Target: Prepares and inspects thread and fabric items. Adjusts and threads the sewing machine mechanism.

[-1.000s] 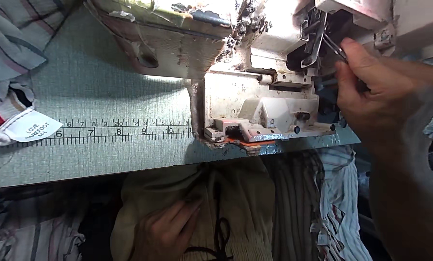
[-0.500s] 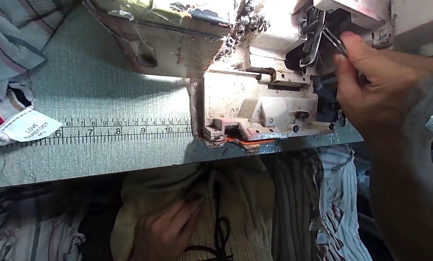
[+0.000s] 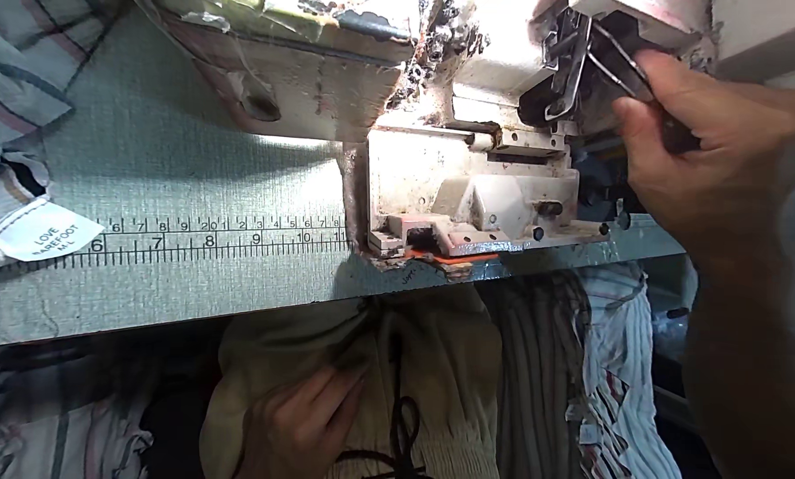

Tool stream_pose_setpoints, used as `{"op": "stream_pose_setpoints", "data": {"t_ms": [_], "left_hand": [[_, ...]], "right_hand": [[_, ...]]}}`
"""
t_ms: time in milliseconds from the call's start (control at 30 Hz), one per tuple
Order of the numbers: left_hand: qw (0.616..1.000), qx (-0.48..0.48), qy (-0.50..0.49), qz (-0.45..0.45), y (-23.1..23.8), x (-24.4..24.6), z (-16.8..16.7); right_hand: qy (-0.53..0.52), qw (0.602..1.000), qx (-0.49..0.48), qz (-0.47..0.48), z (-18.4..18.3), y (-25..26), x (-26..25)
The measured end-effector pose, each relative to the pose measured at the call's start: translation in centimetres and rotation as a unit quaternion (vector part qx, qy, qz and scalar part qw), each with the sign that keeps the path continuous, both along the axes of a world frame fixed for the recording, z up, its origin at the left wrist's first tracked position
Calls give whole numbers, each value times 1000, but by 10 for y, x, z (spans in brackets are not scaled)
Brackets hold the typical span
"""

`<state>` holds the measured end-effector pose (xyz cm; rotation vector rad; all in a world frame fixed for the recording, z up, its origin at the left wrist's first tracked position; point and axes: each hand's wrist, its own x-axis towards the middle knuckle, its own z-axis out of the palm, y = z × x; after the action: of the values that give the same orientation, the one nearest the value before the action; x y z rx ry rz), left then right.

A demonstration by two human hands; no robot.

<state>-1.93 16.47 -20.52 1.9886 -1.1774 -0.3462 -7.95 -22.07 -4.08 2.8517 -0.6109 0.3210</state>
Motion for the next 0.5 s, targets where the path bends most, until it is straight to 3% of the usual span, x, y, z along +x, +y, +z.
{"op": "stream_pose_setpoints", "data": {"t_ms": [267,500], "left_hand": [[1000,8,3,-3,1,1,0],[1000,1,5,1,0,-1,1]], "right_hand": [[-51,997,-23,47,-3,11,11],[-33,997,-39,51,-2,6,22]]}}
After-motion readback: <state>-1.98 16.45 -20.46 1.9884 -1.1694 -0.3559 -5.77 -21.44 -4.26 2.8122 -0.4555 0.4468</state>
